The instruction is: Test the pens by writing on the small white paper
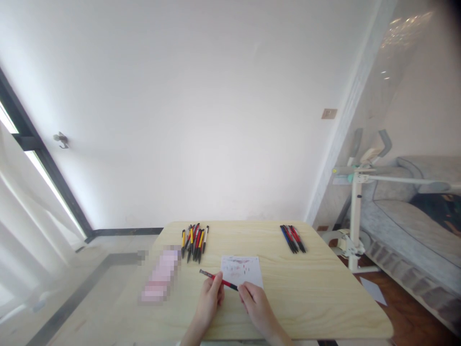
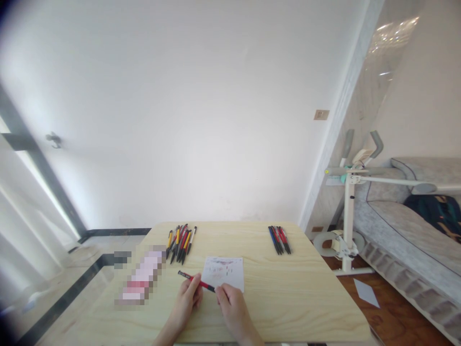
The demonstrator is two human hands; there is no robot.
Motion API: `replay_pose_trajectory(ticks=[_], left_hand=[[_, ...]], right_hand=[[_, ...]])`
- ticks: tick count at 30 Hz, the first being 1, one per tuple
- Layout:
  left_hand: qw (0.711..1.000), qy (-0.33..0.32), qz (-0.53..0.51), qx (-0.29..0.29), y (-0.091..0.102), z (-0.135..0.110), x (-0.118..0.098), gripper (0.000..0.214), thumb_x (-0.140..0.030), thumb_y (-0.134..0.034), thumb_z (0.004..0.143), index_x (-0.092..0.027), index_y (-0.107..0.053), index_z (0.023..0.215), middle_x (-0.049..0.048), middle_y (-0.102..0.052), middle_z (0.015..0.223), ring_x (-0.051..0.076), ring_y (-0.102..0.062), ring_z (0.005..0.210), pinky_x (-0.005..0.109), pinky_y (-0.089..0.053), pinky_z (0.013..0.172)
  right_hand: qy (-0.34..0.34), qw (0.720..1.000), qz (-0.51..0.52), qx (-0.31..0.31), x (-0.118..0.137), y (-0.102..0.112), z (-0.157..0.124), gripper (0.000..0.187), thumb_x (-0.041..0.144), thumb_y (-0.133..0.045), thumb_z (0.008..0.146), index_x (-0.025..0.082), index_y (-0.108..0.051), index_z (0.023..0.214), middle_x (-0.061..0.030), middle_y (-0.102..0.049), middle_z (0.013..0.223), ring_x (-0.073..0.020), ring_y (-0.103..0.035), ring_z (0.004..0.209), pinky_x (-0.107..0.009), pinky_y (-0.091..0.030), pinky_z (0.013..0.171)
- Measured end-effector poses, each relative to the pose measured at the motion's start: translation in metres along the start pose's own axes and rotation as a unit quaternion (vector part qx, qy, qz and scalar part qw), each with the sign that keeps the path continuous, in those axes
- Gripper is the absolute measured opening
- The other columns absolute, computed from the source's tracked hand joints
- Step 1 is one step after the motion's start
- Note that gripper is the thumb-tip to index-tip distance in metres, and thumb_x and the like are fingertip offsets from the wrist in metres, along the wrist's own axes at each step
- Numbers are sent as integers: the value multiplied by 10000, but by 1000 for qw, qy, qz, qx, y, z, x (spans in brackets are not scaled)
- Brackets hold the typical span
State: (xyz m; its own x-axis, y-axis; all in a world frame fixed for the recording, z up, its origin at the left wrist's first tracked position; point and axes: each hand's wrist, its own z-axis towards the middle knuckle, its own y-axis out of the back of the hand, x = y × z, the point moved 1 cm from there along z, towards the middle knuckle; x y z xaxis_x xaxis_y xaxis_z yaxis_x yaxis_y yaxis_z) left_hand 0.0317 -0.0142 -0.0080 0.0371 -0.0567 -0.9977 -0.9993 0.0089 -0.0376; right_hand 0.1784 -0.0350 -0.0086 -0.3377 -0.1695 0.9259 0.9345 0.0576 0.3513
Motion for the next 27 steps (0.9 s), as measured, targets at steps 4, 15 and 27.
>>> replay_pose_trajectory(ticks=[4, 15, 27], left_hand=[[1000, -2, 0, -9, 0, 0, 2, 506, -618, -438, 716, -218, -335, 424, -82, -272, 346, 74, -297, 333, 222, -240, 389], [1000, -21, 22, -7, 1, 1, 4, 532, -627, -429, 721, -218, -324, 398, -72, -288, 339, 73, -301, 331, 227, -250, 390], [1000, -24, 16, -5, 2, 2, 7, 519, -597, -434, 739, -219, -331, 399, -74, -284, 339, 73, -289, 333, 228, -244, 390]], right_hand=[[3, 1000, -7, -1, 0, 0, -1, 419, 479, -340, 864, 190, -425, 573, 41, -401, 486, -119, -417, 505, -223, -301, 503], [4, 1000, -25, -1, -2, 0, -3, 408, 460, -339, 871, 182, -447, 593, 45, -409, 482, -115, -427, 499, -213, -298, 499], [3, 1000, -30, 4, -5, 0, -5, 378, 429, -349, 874, 176, -478, 624, 48, -424, 476, -110, -432, 484, -205, -309, 490]])
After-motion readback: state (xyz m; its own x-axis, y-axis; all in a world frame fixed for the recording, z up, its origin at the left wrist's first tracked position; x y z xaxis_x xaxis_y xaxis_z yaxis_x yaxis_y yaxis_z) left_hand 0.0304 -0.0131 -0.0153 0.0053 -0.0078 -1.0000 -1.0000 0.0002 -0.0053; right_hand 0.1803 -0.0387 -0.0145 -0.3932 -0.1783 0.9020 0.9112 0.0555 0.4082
